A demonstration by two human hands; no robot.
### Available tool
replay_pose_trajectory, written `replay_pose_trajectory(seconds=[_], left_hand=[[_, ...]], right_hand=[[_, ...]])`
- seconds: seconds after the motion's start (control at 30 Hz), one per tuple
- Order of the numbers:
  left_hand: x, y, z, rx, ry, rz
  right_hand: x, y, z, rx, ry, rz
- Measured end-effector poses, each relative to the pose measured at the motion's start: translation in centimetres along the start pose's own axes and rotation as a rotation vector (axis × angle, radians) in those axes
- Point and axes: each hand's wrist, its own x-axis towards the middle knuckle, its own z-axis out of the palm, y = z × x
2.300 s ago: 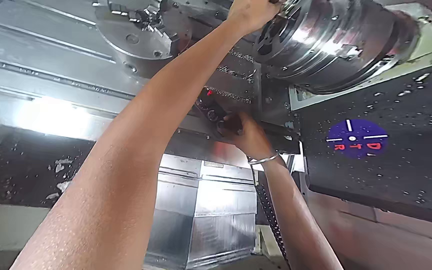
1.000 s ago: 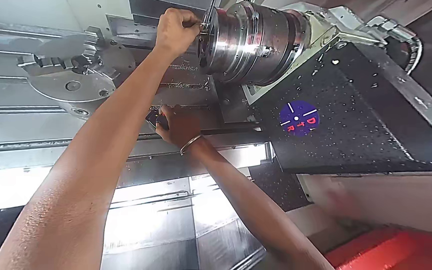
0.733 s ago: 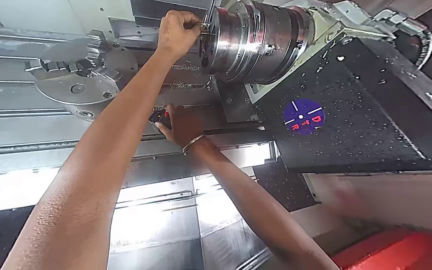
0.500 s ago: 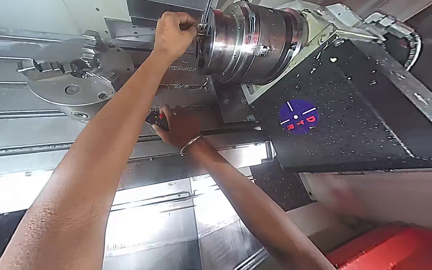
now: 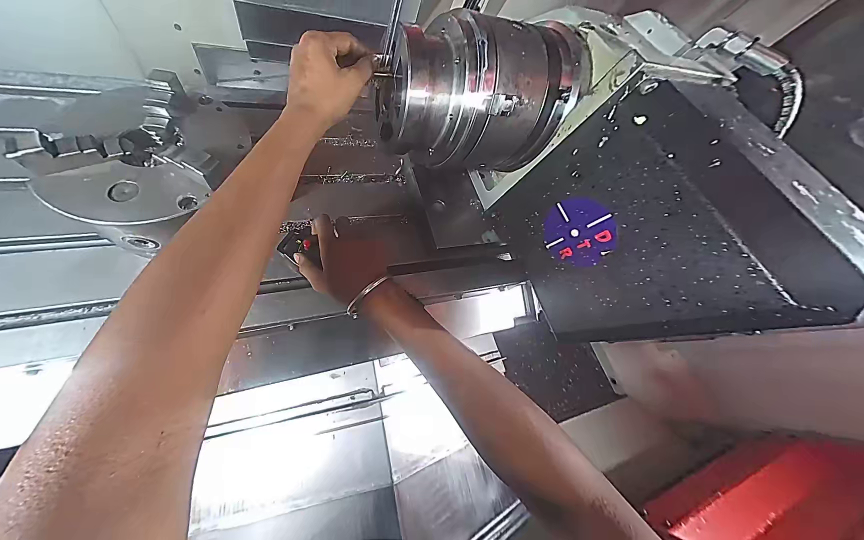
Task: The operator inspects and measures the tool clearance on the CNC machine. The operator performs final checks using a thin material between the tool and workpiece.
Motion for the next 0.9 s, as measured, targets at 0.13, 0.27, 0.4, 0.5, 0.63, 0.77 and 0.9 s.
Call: replay_pose_trajectory(seconds=[0.13,0.27,0.4,0.5,0.63,0.77,0.9], left_hand=[[-0.09,-0.06,0.03,0.033,-0.018,0.015],[-0.11,0.13,0.07,0.018,0.001,0.032],[-0.17,0.27,0.02,0.045,-0.025,-0.014],[-0.16,0.23,0.02,0.026,-0.01,0.004],[-0.17,0.35,0.14,0.027,-0.009,0.002],[-0.12,0.48,0.05,0.011,-0.008,0.012],[-0.1,0.24,0.01,0.02,-0.024,-0.005]], right_hand=[[-0.07,0.01,-0.19,0.032,-0.014,-0.019],[-0.11,-0.07,-0.44,0.033,-0.034,0.022],[-0.05,-0.11,-0.42,0.032,-0.044,-0.009],[-0.1,0.05,-0.48,0.04,-0.056,-0.025],[-0.07,-0.02,-0.32,0.035,-0.052,0.01],[-0.04,0.02,-0.38,0.015,-0.039,-0.014],[-0.08,0.09,-0.48,0.052,-0.052,-0.035]])
